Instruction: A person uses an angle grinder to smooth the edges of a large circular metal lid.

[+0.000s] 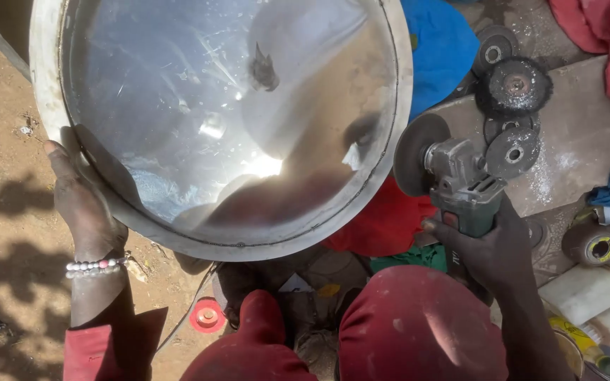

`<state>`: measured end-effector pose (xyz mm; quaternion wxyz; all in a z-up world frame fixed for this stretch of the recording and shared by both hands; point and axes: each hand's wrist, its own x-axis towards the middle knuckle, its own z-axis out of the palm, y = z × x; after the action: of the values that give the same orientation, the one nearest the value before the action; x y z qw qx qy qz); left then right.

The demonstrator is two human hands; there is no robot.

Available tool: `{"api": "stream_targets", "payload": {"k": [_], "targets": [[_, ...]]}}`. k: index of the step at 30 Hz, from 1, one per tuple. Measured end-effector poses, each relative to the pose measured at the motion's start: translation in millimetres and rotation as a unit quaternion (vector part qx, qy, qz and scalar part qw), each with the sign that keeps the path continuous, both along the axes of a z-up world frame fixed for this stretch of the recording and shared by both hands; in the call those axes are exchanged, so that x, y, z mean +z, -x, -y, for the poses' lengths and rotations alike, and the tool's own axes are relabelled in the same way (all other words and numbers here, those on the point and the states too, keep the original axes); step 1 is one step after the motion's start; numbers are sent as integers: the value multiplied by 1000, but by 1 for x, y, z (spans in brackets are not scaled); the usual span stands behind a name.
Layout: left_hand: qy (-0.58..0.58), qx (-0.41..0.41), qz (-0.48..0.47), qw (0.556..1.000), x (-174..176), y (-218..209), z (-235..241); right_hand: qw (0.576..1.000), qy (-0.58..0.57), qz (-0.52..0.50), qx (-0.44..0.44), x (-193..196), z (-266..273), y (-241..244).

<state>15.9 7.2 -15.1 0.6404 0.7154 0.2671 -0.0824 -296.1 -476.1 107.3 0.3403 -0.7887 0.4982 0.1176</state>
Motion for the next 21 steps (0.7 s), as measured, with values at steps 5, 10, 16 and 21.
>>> {"api": "stream_targets", "payload": {"k": [5, 10, 16, 21], "targets": [[-128, 18, -30, 991, -17, -7, 0, 993, -20, -114, 21, 15, 2, -33], [-81, 44, -23, 996, -23, -9, -4, 994, 22, -81, 70, 20, 20, -78], [80, 66, 80, 991, -48, -7, -15, 985, 60, -29, 161, 11, 53, -118], [83, 41, 92, 991, -45, -5, -14, 986, 34, -87, 137, 29, 26, -92]]}}
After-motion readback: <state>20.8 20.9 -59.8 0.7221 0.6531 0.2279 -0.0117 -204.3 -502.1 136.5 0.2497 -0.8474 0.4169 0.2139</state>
